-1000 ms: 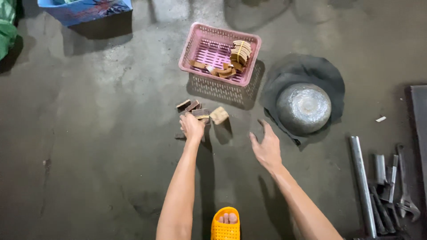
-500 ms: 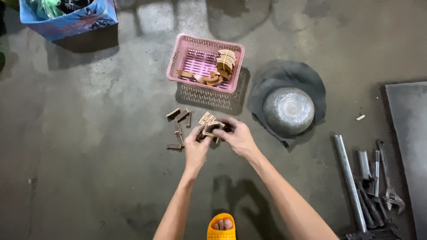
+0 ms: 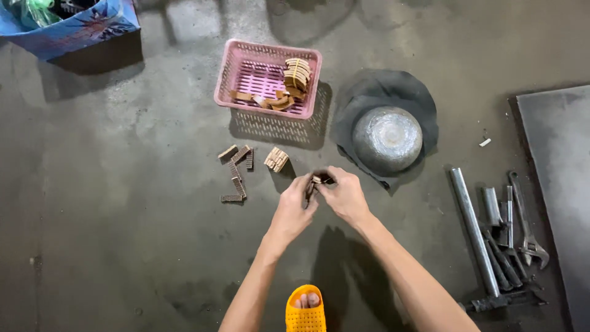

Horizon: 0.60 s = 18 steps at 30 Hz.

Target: Hammering small curved parts against a metal mold on the floor

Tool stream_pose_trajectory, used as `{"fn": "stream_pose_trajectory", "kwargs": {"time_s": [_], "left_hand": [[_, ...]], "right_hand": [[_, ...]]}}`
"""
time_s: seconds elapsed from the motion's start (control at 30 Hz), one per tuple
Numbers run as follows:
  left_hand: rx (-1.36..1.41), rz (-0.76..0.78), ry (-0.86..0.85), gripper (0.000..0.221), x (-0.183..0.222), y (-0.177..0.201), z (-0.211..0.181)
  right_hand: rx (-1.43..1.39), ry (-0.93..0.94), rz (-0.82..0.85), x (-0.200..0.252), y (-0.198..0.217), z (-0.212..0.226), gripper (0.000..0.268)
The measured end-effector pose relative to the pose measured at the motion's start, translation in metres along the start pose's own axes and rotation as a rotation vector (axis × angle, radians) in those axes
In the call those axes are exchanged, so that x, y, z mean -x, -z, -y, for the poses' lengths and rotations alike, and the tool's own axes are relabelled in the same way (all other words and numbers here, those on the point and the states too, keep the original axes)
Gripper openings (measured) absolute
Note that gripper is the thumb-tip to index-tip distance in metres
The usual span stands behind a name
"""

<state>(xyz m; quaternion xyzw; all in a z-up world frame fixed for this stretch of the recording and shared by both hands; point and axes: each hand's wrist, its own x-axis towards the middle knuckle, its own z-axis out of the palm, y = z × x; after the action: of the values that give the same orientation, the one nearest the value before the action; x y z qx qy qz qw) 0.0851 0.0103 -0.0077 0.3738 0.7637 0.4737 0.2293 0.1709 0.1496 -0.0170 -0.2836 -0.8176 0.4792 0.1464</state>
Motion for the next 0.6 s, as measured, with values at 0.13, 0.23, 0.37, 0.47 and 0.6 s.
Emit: {"fn": "stream_pose_trajectory", "kwargs": {"time_s": [0.13,0.23,0.37,0.47,0.6], "left_hand": [[-0.427,-0.087,-0.022,0.044,-0.003,-0.025,0.012],[-0.407,-0.092,-0.006,0.031,-0.004,-0.034,0.017],[-0.218,-0.094,0.184,0.018,-0.008,-0.033,0.016],[0.169,-0.363,0.388,0.015,-0.008,-0.018,0.02],[0.403,-0.642,0.504,0.019,0.03,0.014,0.055]], "right_hand": [[0.114,-0.005,-0.038,0.004,-0.004,0.009,0.018],[0.2,-0.019,-0.002,0.005,-0.008,-0.007,0.018],[0.288,0.0,-0.025,0.006,-0.006,-0.019,0.018],[-0.02,-0.356,-0.153,-0.011,0.005,-0.04,0.016],[-0.758,-0.677,-0.684,-0.026,0.05,-0.068,0.015]]}}
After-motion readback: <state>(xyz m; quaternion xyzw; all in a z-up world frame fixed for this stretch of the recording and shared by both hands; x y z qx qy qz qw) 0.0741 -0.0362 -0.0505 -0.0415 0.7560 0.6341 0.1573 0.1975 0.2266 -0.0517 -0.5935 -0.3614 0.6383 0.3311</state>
